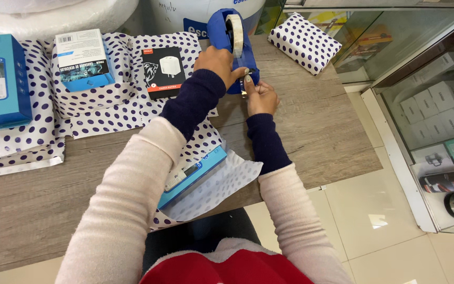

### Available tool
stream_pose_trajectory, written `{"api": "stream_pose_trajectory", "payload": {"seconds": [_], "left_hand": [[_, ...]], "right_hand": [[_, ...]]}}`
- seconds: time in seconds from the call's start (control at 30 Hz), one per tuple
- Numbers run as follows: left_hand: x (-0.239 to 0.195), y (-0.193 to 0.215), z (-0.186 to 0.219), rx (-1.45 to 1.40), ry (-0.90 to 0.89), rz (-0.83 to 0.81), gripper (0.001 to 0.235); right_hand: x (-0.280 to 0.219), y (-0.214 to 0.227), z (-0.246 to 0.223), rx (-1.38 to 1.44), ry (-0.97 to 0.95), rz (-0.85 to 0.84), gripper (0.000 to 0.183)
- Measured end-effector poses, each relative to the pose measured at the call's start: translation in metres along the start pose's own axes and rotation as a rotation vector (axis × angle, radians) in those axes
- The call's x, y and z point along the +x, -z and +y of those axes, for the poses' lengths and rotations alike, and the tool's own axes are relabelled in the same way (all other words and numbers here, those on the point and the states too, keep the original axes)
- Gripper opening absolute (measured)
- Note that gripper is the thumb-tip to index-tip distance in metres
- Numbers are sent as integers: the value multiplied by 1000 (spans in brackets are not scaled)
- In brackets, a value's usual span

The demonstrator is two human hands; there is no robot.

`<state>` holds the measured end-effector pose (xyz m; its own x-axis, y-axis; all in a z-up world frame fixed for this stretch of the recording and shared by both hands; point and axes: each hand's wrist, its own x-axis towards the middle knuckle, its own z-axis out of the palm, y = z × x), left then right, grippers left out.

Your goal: The person wraps several small electronics boxes in patterned paper, securing the edges with pieces of adhesive tape pulled from a dispenser.

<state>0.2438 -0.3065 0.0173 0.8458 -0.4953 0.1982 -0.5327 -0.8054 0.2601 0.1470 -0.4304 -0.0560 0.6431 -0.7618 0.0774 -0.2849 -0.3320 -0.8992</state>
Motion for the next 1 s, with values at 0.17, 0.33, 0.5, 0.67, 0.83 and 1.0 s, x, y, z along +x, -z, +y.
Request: {"api": "stream_pose_trajectory", "payload": {"seconds": [0.17,0.33,0.5,0.67,0.83,1.0], "left_hand": [[-2,5,2,30,-11,-23,64],[-6,6,1,-46,28,12,59],[-32,23,-21,-277,-55,71,58],[-106,80,-22,-640,69,-39,49],[-154,97,-12,-1016,-8,16,35],[-155,77,-14,-1041,-23,268,15]], "right_hand": [[-3,3,-7,-62,-46,-60,53],[24,-1,20,-88,25,-157,50],[46,20,55,428,202,-193,26],[-33,59,-30,663,449,-236,39],[-85,65,-82,571,657,-328,56],[-102,66,-93,521,700,-376,51]]}}
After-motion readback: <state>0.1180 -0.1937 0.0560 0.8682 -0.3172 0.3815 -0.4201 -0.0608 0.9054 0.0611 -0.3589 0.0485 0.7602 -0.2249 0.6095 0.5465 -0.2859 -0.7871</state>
